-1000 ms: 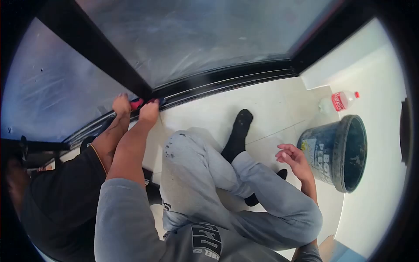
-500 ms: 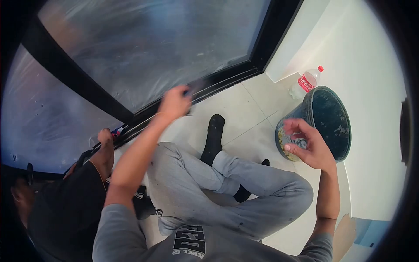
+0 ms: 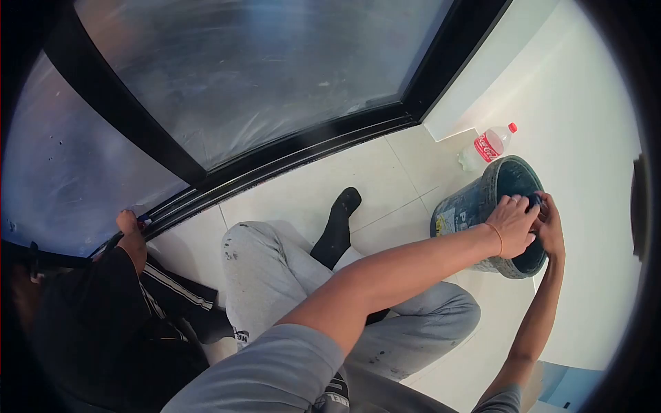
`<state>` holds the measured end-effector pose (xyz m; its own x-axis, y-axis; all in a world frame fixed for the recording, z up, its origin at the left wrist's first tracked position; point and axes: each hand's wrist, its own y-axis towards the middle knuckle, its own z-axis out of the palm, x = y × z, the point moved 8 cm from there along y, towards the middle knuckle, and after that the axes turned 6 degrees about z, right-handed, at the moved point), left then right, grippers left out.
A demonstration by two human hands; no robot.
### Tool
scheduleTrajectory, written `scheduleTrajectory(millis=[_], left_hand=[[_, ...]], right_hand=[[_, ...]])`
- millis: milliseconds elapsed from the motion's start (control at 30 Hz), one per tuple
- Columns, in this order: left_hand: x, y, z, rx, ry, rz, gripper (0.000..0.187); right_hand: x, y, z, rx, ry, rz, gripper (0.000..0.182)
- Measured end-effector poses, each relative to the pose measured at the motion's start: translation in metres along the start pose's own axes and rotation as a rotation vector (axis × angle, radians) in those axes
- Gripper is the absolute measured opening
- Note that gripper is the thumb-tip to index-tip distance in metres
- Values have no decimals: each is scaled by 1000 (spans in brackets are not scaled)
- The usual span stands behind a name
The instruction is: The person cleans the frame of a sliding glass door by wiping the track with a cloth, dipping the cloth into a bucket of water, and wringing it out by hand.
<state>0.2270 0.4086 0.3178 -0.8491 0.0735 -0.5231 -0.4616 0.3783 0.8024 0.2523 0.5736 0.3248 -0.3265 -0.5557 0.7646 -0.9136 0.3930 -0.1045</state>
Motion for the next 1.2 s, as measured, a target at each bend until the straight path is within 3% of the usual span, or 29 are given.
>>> scheduleTrajectory(millis=[100, 133, 167, 200, 233, 467, 667, 967, 1200], left_hand=[[10, -30, 59, 467, 158, -20, 34], [-5, -35, 51, 831, 343, 113, 25], [-8, -35, 48, 830, 346, 120, 23], [-10, -37, 46, 830, 349, 125, 22], [-10, -40, 44, 825, 356, 130, 24], [-22, -50, 25, 669, 383, 193, 18], [-41, -79, 17, 502, 219, 140, 26], [-54, -96, 9, 607, 253, 162, 27], [-55, -92, 9, 536, 241, 198, 27]], right_hand=[[-114, 67, -13, 146, -161, 159, 53], [-124, 74, 5, 214, -310, 272, 54], [-134, 79, 21, 283, -457, 383, 55], [-150, 91, 37, 420, -671, 310, 57], [-169, 97, 47, 453, -695, 318, 56], [-192, 60, 100, 426, -423, 474, 49], [-198, 31, 102, 359, -326, 536, 43], [-199, 21, 119, 329, -302, 562, 35], [-191, 55, 113, 234, -230, 515, 27]])
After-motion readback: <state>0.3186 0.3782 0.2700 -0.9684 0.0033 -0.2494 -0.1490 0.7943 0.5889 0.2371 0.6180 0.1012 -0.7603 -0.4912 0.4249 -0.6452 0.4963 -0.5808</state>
